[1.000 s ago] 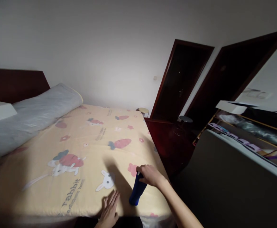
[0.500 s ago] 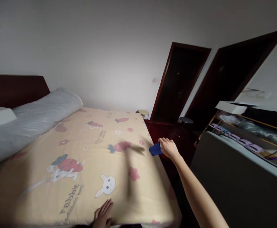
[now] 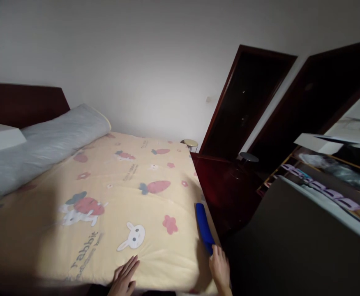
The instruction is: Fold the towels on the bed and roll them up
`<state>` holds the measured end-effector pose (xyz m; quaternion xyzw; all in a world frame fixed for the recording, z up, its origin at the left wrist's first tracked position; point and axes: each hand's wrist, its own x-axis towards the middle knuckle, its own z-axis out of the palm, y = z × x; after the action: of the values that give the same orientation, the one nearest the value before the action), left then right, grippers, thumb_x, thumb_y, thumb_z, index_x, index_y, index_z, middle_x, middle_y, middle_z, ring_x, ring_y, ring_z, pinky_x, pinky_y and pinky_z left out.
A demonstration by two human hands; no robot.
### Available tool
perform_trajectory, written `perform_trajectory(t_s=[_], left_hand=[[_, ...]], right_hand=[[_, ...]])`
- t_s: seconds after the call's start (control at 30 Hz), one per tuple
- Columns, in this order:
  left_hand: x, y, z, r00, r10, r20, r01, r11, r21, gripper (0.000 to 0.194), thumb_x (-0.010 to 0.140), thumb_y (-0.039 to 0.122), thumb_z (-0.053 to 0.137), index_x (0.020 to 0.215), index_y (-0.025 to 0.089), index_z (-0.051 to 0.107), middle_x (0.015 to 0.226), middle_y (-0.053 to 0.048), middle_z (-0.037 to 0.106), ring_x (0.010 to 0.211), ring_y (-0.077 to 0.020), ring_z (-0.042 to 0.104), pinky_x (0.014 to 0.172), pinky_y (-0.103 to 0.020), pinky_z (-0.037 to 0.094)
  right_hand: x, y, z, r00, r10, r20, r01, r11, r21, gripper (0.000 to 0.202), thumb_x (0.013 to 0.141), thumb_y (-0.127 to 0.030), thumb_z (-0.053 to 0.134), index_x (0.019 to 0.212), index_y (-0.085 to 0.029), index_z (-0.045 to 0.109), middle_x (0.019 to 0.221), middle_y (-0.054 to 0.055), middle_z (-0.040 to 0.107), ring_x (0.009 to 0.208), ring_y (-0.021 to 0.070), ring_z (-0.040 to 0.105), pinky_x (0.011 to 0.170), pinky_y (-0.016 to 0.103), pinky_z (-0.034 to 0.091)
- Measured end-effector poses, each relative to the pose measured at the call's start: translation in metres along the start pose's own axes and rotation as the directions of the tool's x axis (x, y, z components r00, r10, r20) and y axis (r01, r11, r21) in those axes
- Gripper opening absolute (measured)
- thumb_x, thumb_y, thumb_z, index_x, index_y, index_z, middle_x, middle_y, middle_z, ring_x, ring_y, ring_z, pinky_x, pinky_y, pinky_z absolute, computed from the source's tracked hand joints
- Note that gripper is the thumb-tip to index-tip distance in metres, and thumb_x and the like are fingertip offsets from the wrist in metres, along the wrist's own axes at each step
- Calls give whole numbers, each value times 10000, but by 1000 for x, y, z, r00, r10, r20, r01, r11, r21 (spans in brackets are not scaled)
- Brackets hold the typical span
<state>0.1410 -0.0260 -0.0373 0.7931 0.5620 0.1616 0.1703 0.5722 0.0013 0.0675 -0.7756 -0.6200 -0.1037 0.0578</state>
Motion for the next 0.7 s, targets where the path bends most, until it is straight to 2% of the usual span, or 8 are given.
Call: perform_trajectory(t_s=[0.07,0.17,0.23,0.33,0.43,0.5,0.63,0.7], left_hand=[[-2,2,-2,1000,7,-11,-7,1000,12,890,730,32,442,1470,471,210,1537,94,314,1399,-191,393,1124,-410,380],[-4,3,-1,999,11,-41,-9,999,45,890,738,30,438,1479,457,190,1542,90,313,1396,-191,400,1125,-400,378],[-5,3,2,998,16,-66,-11,997,70,901,737,29,440,1480,462,172,1538,100,324,1387,-185,412,1124,-387,379],[-7,1,7,995,40,-96,-31,995,98,911,740,26,436,1488,451,137,1535,96,337,1375,-179,430,1114,-371,388],[-7,0,8,991,67,-115,-53,991,119,908,747,24,419,1498,428,107,1541,80,336,1374,-175,432,1108,-373,391],[-7,0,8,991,63,-118,-47,990,130,909,746,25,415,1498,433,109,1540,83,338,1374,-176,431,1110,-378,389],[-7,5,5,996,21,-84,-10,991,130,903,733,26,422,1494,437,163,1538,90,341,1383,-180,418,1127,-388,371],[-6,7,2,998,8,-68,1,991,134,887,733,18,411,1495,421,197,1543,81,336,1394,-174,402,1137,-389,359]], right_hand=[[-4,12,15,999,45,17,-46,991,123,412,763,-238,361,1086,-269,616,1124,125,651,1055,329,635,881,469,515],[-13,23,30,996,37,84,-58,963,262,345,772,-344,383,1024,-302,615,1093,103,650,1024,339,648,844,474,526],[-16,24,31,995,18,100,-49,946,320,327,820,-458,364,970,-312,616,1039,89,658,1008,331,654,845,465,528],[-8,23,21,997,55,49,-68,944,324,474,885,-572,263,959,-267,618,1047,119,657,1043,328,634,913,473,491],[8,16,19,985,172,-13,-162,950,267,603,899,-569,189,1154,-195,587,1280,183,575,1166,348,574,949,505,463],[13,9,31,985,170,2,-164,949,271,645,884,-543,191,1311,-180,509,1381,183,512,1253,353,518,986,523,441],[6,0,67,991,114,74,-130,955,267,696,824,-499,235,1392,-174,468,1381,174,529,1329,372,447,1041,551,386],[2,0,75,989,114,90,-134,956,259,717,808,-504,239,1400,-167,464,1396,173,516,1343,372,430,1046,547,381]])
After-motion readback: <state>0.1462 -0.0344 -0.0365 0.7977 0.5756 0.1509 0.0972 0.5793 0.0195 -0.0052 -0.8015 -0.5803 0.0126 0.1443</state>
